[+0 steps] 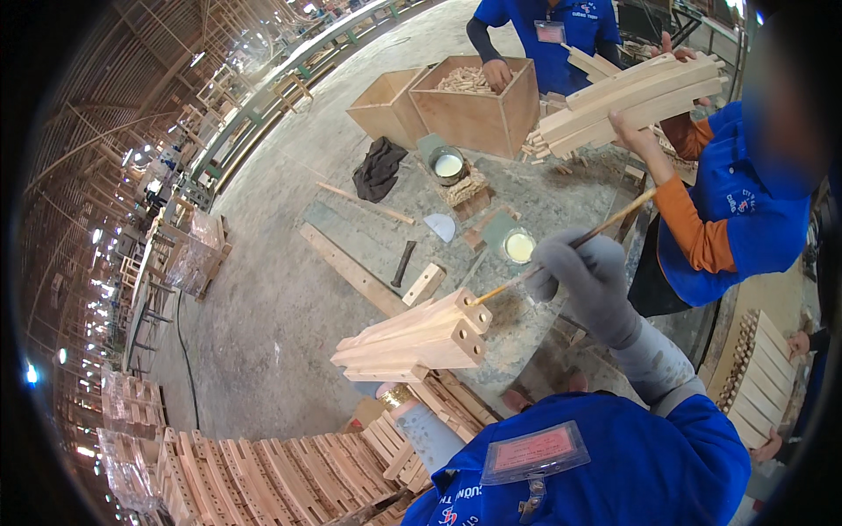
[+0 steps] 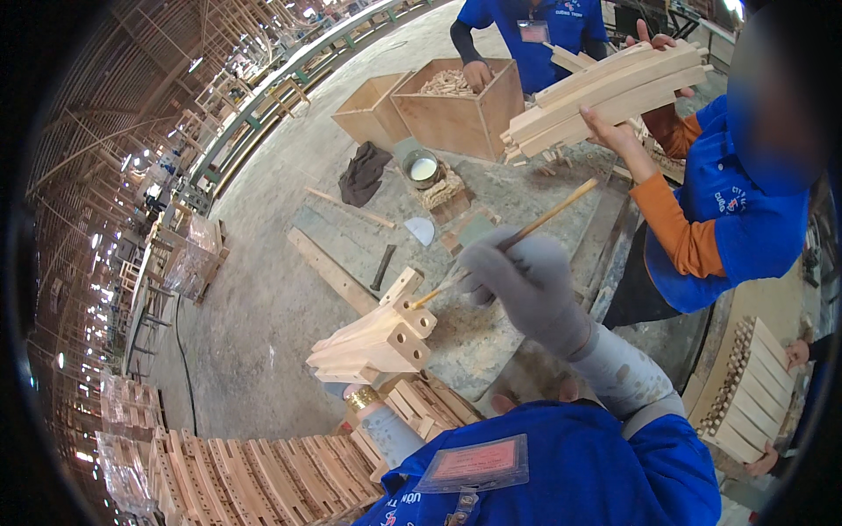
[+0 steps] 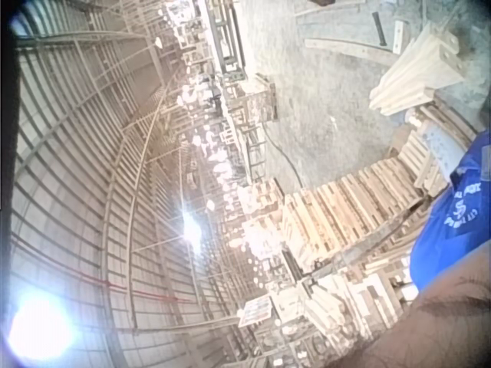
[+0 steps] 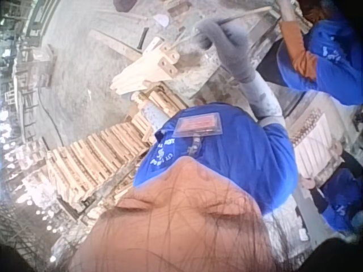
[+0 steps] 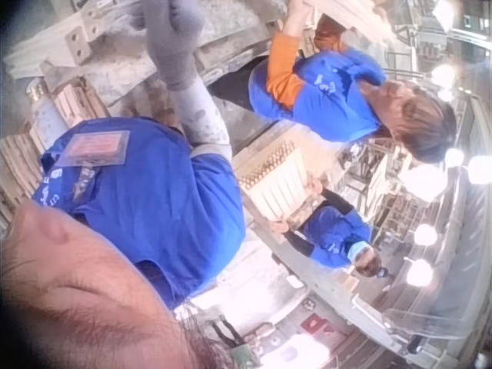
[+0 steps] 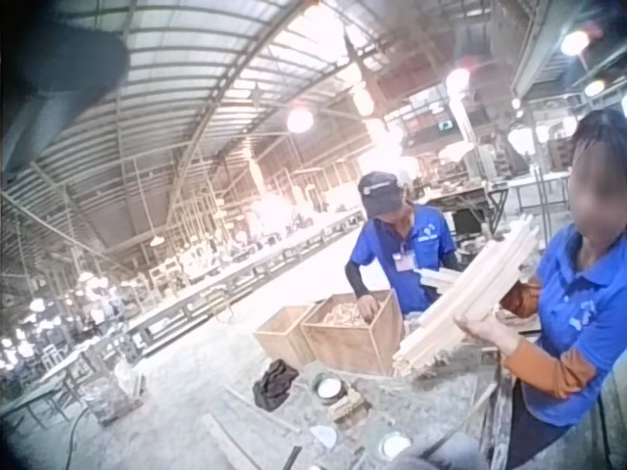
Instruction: The person applies glue to the holes of small wooden blocks using a brush, then inserts wooden dowels into the glued holes. The person repeats this process for multiple blocks, stacking the finished pieces on a nearby pile.
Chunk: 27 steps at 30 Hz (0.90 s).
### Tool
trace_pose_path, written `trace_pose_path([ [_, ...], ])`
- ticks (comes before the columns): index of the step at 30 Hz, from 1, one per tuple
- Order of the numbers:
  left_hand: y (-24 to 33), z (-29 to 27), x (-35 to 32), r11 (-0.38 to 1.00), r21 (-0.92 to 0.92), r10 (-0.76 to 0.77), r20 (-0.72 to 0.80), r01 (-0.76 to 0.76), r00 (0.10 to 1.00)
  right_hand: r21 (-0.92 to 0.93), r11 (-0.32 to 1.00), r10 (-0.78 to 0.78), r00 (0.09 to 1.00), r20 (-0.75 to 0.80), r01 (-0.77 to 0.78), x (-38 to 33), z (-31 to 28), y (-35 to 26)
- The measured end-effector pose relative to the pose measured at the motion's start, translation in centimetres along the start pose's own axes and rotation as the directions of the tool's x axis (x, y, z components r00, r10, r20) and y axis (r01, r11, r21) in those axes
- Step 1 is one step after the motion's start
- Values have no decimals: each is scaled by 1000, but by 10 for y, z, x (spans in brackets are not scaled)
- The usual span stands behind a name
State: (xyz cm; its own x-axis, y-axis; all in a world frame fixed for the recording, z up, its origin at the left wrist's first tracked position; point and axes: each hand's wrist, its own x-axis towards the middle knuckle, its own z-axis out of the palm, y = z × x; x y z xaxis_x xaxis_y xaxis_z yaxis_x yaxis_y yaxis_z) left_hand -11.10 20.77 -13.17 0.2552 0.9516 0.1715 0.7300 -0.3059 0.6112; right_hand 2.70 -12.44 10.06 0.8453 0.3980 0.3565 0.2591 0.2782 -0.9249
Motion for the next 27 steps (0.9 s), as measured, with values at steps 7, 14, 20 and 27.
trace_pose_path([
  [7,1,0,-3,1000,-4,-1,-4,1,1000,87,994,67,997,-44,-63,-3,-9,4],
  [14,1,-2,-1,1000,8,-3,-13,3,1000,57,998,-2,999,48,0,-4,-6,10],
  [20,3,-1,-3,1000,4,3,-11,-3,1000,-59,993,-96,988,122,104,-3,1,15],
  [27,3,0,-2,1000,12,5,-12,-5,1000,-51,992,-111,986,125,118,-3,2,18],
])
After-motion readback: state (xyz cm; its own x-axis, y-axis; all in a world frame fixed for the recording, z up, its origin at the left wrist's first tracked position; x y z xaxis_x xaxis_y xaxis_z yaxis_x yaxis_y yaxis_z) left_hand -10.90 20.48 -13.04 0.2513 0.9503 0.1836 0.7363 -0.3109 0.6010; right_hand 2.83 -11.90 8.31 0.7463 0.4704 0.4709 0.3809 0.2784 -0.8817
